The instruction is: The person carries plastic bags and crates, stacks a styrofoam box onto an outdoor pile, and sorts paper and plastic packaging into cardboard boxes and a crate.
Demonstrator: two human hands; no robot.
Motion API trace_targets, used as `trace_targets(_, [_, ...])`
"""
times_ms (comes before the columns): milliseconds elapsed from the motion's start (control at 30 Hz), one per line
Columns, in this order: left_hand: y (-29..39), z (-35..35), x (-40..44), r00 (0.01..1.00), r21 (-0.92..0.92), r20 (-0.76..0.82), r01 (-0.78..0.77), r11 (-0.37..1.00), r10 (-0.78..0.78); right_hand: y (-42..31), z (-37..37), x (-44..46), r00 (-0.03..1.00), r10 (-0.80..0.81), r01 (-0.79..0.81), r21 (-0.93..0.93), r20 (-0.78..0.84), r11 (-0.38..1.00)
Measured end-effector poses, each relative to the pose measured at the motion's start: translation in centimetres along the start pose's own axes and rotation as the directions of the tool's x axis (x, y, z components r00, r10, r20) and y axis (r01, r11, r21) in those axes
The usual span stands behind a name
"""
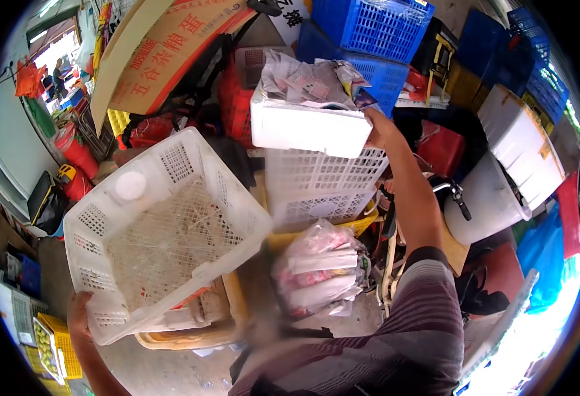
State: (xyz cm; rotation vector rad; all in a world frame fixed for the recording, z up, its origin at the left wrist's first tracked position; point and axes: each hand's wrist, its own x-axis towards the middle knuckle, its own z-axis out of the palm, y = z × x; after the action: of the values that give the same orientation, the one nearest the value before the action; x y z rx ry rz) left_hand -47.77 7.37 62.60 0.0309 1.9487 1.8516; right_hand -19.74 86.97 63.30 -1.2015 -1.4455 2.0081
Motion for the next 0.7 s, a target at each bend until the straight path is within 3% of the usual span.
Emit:
trace_targets(33, [0.0, -0.2, 0.1, 0.999, 0.066, -0.037, 0.012, 0.998, -0.01, -0.8, 0.0, 0.0, 0.994, 0.044, -0.045, 0.0, 0.104, 0.999])
trace_targets(133, [0.3, 0.2, 0.1, 0.998, 0.197, -0.063, 0.032, 0.98, -0.02, -2.8, -0.2, 2.2, 0.997, 0.024, -0.001, -0.313, 0.072, 0.95])
trace_targets(267, [0.7, 0.5, -0.3, 0.997, 0.181, -0.01, 0.075, 0.981, -0.074, -2.1, -0.4, 6.1, 0.984, 0.139, -0.103, -0.277, 0.114, 0.955])
trace_targets(400, [0.7, 0.3, -0.2, 0.995, 0.159, -0.015, 0.096, 0.982, -0.095, -1.3, -0.1, 5.5, 0.988, 0.109, -0.093, -0.141, 0.112, 0.986])
trace_targets(533, [1.1, 3.0, -2.3, 0.997, -0.019, 0.054, 0.056, 0.998, -0.055, -0.4, -0.2, 1.8, 0.992, -0.119, 0.119, 0.005, -0.045, 0.993])
trace_targets(600, [1.1, 4.2, -3.2, 0.995, -0.086, 0.101, 0.021, 0.996, -0.013, -0.2, -3.6, 2.5, 0.993, -0.106, 0.095, 0.172, 0.054, 0.981])
trace_targets(700, [-0.2, 4.1, -2.9, 0.994, -0.138, 0.111, 0.003, 0.99, 0.013, -0.9, -7.5, -1.4, 0.948, -0.292, 0.26, 0.212, 0.131, 0.942])
